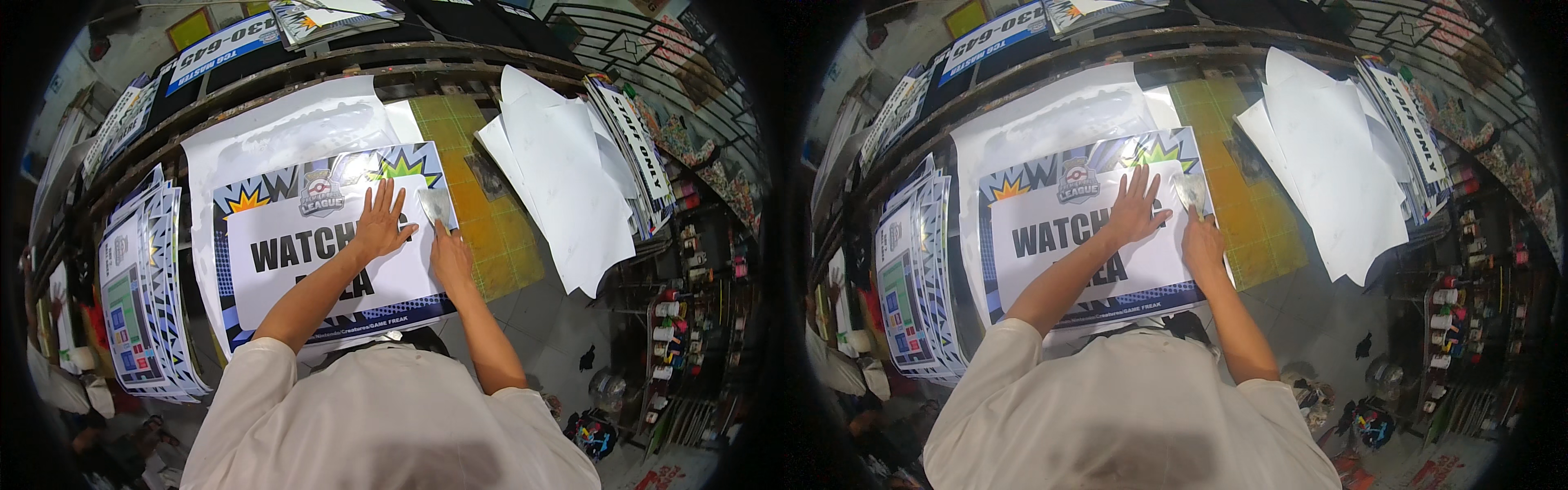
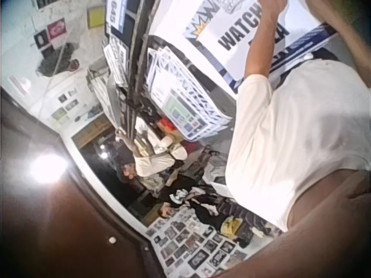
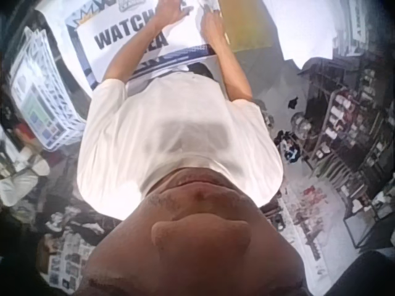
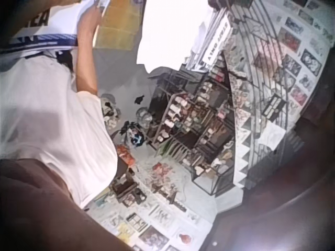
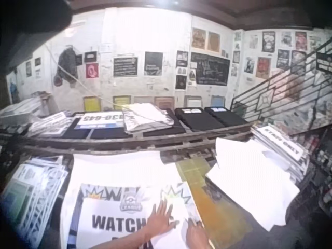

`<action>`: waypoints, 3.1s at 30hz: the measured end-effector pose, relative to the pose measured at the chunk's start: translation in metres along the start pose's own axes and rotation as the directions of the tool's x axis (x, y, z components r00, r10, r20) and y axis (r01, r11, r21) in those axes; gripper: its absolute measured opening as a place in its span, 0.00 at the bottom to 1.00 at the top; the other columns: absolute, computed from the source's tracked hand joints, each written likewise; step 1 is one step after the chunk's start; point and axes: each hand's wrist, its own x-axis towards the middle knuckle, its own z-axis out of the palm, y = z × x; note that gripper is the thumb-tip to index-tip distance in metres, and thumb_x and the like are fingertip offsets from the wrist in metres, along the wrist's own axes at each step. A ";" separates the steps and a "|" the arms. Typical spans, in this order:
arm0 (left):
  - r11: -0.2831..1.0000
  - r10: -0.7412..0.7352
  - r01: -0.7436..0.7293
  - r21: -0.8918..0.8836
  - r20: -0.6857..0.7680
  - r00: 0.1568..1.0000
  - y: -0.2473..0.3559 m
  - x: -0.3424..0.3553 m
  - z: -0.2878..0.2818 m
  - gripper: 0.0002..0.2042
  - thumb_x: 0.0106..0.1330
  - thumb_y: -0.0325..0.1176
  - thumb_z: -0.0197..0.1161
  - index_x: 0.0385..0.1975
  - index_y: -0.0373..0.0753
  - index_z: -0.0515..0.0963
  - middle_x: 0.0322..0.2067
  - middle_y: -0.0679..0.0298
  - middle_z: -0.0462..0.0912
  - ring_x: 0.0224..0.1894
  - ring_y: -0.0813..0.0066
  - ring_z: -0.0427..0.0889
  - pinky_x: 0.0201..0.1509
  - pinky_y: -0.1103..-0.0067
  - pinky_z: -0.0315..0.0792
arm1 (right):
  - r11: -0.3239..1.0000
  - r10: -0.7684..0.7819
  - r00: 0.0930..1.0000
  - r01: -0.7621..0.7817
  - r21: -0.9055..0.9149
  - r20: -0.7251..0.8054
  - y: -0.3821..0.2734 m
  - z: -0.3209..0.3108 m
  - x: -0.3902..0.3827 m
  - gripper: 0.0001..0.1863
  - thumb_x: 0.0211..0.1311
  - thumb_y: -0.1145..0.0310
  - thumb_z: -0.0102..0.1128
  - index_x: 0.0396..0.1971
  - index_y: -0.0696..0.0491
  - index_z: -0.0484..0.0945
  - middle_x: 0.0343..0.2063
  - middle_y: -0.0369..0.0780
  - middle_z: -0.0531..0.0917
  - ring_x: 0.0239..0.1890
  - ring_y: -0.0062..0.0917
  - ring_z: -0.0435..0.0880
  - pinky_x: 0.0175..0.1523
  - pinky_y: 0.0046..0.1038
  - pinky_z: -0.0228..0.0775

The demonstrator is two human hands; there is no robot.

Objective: The person applies a printed sign to a flat surface using a squeegee tool. They align the sign, smooth it down to remove air bubbles, and peel back the backing paper to adhere it securely.

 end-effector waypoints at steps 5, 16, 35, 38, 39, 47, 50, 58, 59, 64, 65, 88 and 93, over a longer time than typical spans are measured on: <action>1.000 -0.009 0.009 -0.017 0.010 1.000 0.001 -0.001 -0.003 0.44 0.70 0.64 0.50 0.73 0.30 0.60 0.74 0.36 0.51 0.79 0.43 0.44 0.78 0.48 0.38 | 0.994 -0.090 0.994 0.093 0.063 -0.063 -0.002 0.004 0.057 0.23 0.67 0.70 0.52 0.60 0.58 0.75 0.39 0.61 0.82 0.40 0.54 0.85 0.46 0.49 0.78; 1.000 0.022 -0.022 -0.014 -0.043 0.999 0.004 0.001 -0.001 0.43 0.70 0.62 0.52 0.72 0.29 0.60 0.73 0.36 0.53 0.78 0.41 0.47 0.77 0.48 0.43 | 0.991 -0.122 0.990 0.126 0.054 -0.076 0.001 0.006 0.137 0.20 0.67 0.68 0.49 0.56 0.56 0.79 0.39 0.59 0.84 0.45 0.53 0.84 0.50 0.49 0.76; 0.985 -0.020 0.003 -0.170 -0.098 0.995 0.001 -0.006 -0.013 0.32 0.68 0.32 0.50 0.71 0.23 0.55 0.73 0.37 0.53 0.77 0.41 0.48 0.79 0.53 0.43 | 0.998 -0.069 0.993 0.068 0.017 0.094 0.027 -0.040 -0.141 0.23 0.70 0.69 0.57 0.65 0.46 0.74 0.38 0.49 0.77 0.34 0.45 0.85 0.38 0.44 0.79; 0.979 -0.039 0.012 -0.202 -0.131 0.991 0.000 -0.007 -0.013 0.32 0.67 0.31 0.48 0.71 0.23 0.56 0.73 0.38 0.54 0.78 0.42 0.48 0.80 0.54 0.43 | 0.997 -0.072 0.995 0.070 0.024 0.068 0.014 -0.021 -0.109 0.22 0.72 0.67 0.55 0.64 0.49 0.74 0.38 0.54 0.78 0.32 0.48 0.85 0.37 0.44 0.79; 0.973 -0.046 0.013 -0.229 -0.137 0.990 -0.001 -0.007 -0.013 0.33 0.66 0.30 0.48 0.71 0.23 0.55 0.73 0.38 0.54 0.78 0.41 0.47 0.80 0.53 0.43 | 0.997 -0.071 0.995 0.069 0.030 0.065 0.010 -0.017 -0.097 0.22 0.72 0.67 0.54 0.64 0.50 0.74 0.38 0.55 0.78 0.32 0.48 0.85 0.37 0.45 0.79; 0.962 -0.056 0.011 -0.273 -0.159 0.986 0.000 -0.009 -0.014 0.34 0.64 0.28 0.49 0.72 0.25 0.55 0.73 0.39 0.53 0.78 0.40 0.47 0.80 0.53 0.43 | 0.993 -0.119 0.991 0.119 0.010 0.067 -0.012 -0.004 -0.004 0.24 0.65 0.74 0.51 0.62 0.57 0.73 0.39 0.59 0.79 0.33 0.52 0.86 0.37 0.47 0.80; 0.959 -0.055 0.005 -0.284 -0.170 0.984 0.002 -0.008 -0.016 0.34 0.64 0.28 0.49 0.72 0.25 0.55 0.73 0.39 0.53 0.77 0.40 0.47 0.80 0.53 0.43 | 0.989 -0.146 0.989 0.145 0.031 0.022 -0.015 0.002 0.023 0.24 0.65 0.73 0.53 0.62 0.58 0.73 0.39 0.61 0.80 0.35 0.52 0.86 0.39 0.47 0.80; 0.959 -0.076 0.027 -0.281 -0.166 0.983 0.001 -0.012 -0.014 0.34 0.63 0.28 0.50 0.71 0.25 0.54 0.73 0.38 0.54 0.77 0.39 0.48 0.80 0.54 0.44 | 0.983 -0.180 0.982 0.182 0.039 -0.053 -0.035 0.006 0.080 0.19 0.65 0.72 0.52 0.54 0.59 0.76 0.37 0.60 0.82 0.40 0.53 0.85 0.44 0.48 0.79; 0.961 -0.074 0.028 -0.274 -0.160 0.984 0.000 -0.012 -0.014 0.34 0.63 0.28 0.50 0.71 0.24 0.55 0.73 0.38 0.54 0.77 0.39 0.48 0.80 0.54 0.44 | 0.981 -0.187 0.980 0.190 0.043 -0.070 -0.035 0.008 0.087 0.18 0.65 0.72 0.52 0.53 0.59 0.77 0.37 0.59 0.83 0.40 0.53 0.85 0.45 0.48 0.79; 0.969 -0.069 0.032 -0.247 -0.145 0.987 -0.001 -0.010 -0.011 0.34 0.63 0.29 0.51 0.71 0.25 0.55 0.73 0.38 0.54 0.77 0.39 0.49 0.80 0.54 0.45 | 0.983 -0.178 0.984 0.178 0.034 -0.011 -0.040 0.008 0.120 0.15 0.64 0.72 0.52 0.48 0.59 0.79 0.38 0.57 0.84 0.43 0.53 0.85 0.49 0.48 0.78; 0.969 -0.066 0.029 -0.244 -0.145 0.987 0.000 -0.008 -0.011 0.34 0.63 0.29 0.50 0.71 0.25 0.56 0.73 0.38 0.54 0.77 0.39 0.49 0.80 0.54 0.45 | 0.983 -0.181 0.983 0.182 0.029 -0.014 -0.038 0.009 0.127 0.15 0.64 0.72 0.52 0.48 0.59 0.79 0.39 0.57 0.84 0.43 0.53 0.85 0.49 0.48 0.78; 0.994 -0.082 0.072 -0.082 -0.122 0.989 0.002 -0.005 -0.005 0.27 0.72 0.46 0.54 0.65 0.35 0.71 0.70 0.46 0.64 0.75 0.43 0.54 0.78 0.52 0.46 | 0.993 -0.083 0.996 0.081 0.091 0.020 0.021 -0.016 -0.020 0.21 0.71 0.67 0.53 0.63 0.49 0.75 0.44 0.59 0.80 0.40 0.55 0.84 0.45 0.50 0.77; 0.968 -0.154 0.096 -0.232 -0.246 0.957 -0.022 0.023 -0.011 0.17 0.66 0.35 0.62 0.52 0.37 0.80 0.53 0.55 0.81 0.60 0.54 0.74 0.66 0.60 0.65 | 0.981 -0.140 0.988 0.147 0.125 -0.062 0.019 -0.007 0.051 0.20 0.71 0.66 0.52 0.61 0.49 0.78 0.40 0.59 0.82 0.40 0.56 0.83 0.45 0.52 0.76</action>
